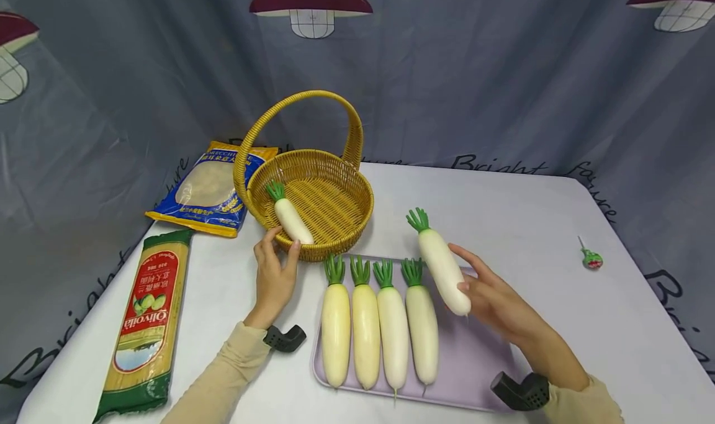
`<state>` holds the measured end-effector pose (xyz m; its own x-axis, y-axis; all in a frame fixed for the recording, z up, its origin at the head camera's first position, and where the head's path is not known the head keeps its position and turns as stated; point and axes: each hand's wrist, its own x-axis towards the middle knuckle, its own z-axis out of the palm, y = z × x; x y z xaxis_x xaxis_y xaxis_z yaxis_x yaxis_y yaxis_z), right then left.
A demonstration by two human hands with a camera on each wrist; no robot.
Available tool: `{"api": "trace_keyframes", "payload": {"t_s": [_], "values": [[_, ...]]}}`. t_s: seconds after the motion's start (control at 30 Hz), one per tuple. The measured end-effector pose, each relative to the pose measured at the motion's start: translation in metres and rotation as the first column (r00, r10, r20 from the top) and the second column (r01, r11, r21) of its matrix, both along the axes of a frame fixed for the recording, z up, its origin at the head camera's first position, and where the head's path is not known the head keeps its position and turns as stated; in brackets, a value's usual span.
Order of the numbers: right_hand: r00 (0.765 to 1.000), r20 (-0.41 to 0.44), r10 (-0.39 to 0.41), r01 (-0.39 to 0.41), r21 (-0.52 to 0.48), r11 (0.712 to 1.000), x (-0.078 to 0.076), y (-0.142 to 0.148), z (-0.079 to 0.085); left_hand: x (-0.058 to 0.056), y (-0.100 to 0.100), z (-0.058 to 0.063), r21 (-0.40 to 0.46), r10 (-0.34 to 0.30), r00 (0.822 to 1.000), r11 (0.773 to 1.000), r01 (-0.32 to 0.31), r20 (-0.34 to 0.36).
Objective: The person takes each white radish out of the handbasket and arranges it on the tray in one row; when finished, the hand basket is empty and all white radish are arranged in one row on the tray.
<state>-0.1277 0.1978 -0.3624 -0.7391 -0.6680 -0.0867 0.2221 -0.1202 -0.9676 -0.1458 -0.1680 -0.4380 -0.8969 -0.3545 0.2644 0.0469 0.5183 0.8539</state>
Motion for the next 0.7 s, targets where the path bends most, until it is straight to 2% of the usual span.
{"api": "trace_keyframes", "payload": {"t_s": [0.17, 0.3, 0.53, 0.7], "values": [[0.999, -0.035, -0.021, 0.024, 0.084, 0.996, 0.021, 0.013, -0.024, 0.002, -0.002, -0.001, 0.001, -0.009, 1.000, 1.000, 0.009, 0.009], [0.997, -0.046, -0.063, 0.070, 0.158, 0.985, 0.038, 0.014, -0.034, 0.001, -0.001, -0.001, -0.001, -0.013, 1.000, 1.000, 0.013, 0.006], [0.976, -0.166, -0.140, 0.194, 0.376, 0.906, 0.061, 0.010, -0.040, 0.001, 0.000, -0.001, -0.024, 0.003, 1.000, 1.000, -0.003, -0.014], [0.969, -0.210, -0.129, 0.205, 0.397, 0.895, 0.071, 0.008, -0.041, 0.001, -0.001, -0.001, -0.018, 0.004, 1.000, 1.000, -0.004, -0.002]]}}
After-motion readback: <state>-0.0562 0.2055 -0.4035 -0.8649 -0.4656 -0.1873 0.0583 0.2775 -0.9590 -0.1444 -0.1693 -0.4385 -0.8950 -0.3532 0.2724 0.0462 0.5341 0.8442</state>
